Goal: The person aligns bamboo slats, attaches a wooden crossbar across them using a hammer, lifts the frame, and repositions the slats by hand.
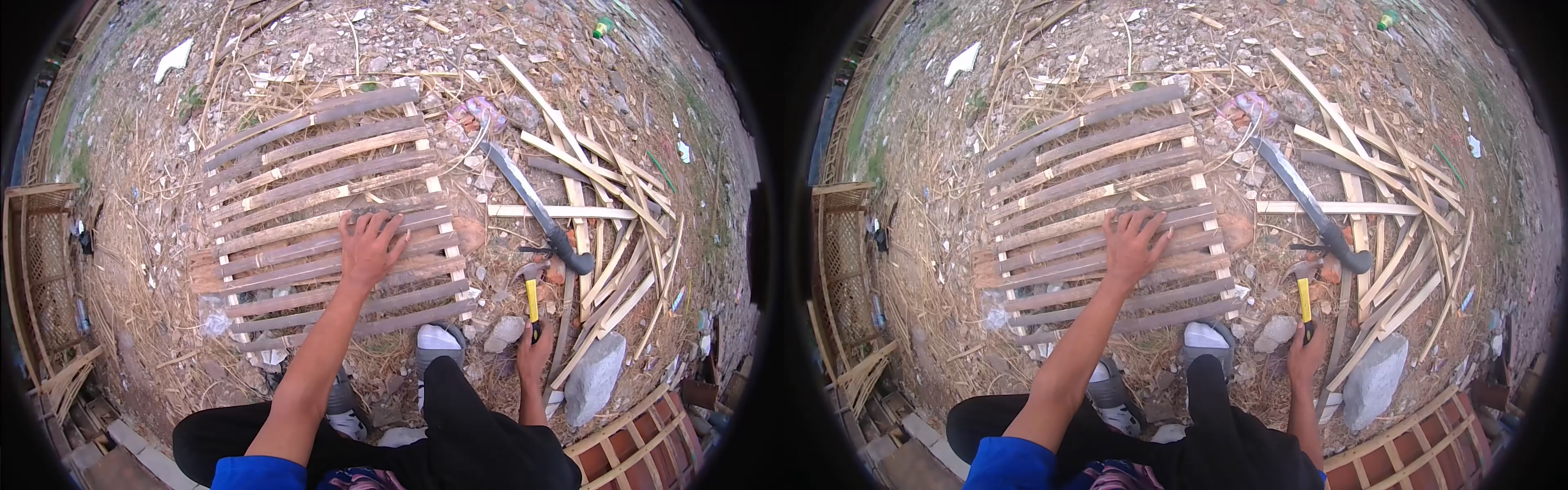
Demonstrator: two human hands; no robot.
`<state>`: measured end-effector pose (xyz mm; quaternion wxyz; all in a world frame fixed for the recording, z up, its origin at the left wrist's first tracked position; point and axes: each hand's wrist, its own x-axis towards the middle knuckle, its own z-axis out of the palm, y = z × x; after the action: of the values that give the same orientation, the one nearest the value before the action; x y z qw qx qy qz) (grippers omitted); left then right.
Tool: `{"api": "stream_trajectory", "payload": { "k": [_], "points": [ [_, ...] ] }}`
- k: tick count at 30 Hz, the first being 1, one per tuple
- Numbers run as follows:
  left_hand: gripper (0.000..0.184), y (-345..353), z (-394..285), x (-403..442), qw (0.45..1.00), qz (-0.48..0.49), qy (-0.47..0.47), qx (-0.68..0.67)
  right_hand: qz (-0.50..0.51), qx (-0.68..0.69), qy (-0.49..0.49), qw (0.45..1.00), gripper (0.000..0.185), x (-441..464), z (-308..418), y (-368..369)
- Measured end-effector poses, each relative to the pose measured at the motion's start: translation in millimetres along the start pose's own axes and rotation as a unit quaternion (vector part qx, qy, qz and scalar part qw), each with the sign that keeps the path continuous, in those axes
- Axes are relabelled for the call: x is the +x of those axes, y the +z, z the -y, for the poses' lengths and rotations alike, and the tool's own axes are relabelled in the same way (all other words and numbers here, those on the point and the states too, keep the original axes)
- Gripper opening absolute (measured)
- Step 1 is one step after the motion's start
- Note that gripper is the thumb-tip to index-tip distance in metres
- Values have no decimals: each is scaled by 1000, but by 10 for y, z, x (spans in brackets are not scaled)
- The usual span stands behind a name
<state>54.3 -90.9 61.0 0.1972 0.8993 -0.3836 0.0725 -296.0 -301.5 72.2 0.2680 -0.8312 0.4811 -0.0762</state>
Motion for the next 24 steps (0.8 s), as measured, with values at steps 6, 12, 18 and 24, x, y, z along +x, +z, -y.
{"api": "stream_trajectory", "payload": {
  "k": [6,12,18,24],
  "points": [
    [41,-12,-12,9,1000,-8,-4,14,-23,-61,-47,997,31,60,80,-21],
    [42,-5,-14,7,1000,15,-26,3,-43,-32,-149,987,33,73,403,88],
    [46,48,41,-28,998,53,-37,0,4,16,-149,989,34,-7,657,244],
    [67,66,11,5,995,17,-91,28,36,48,-159,985,32,-44,775,334]
  ]
}}
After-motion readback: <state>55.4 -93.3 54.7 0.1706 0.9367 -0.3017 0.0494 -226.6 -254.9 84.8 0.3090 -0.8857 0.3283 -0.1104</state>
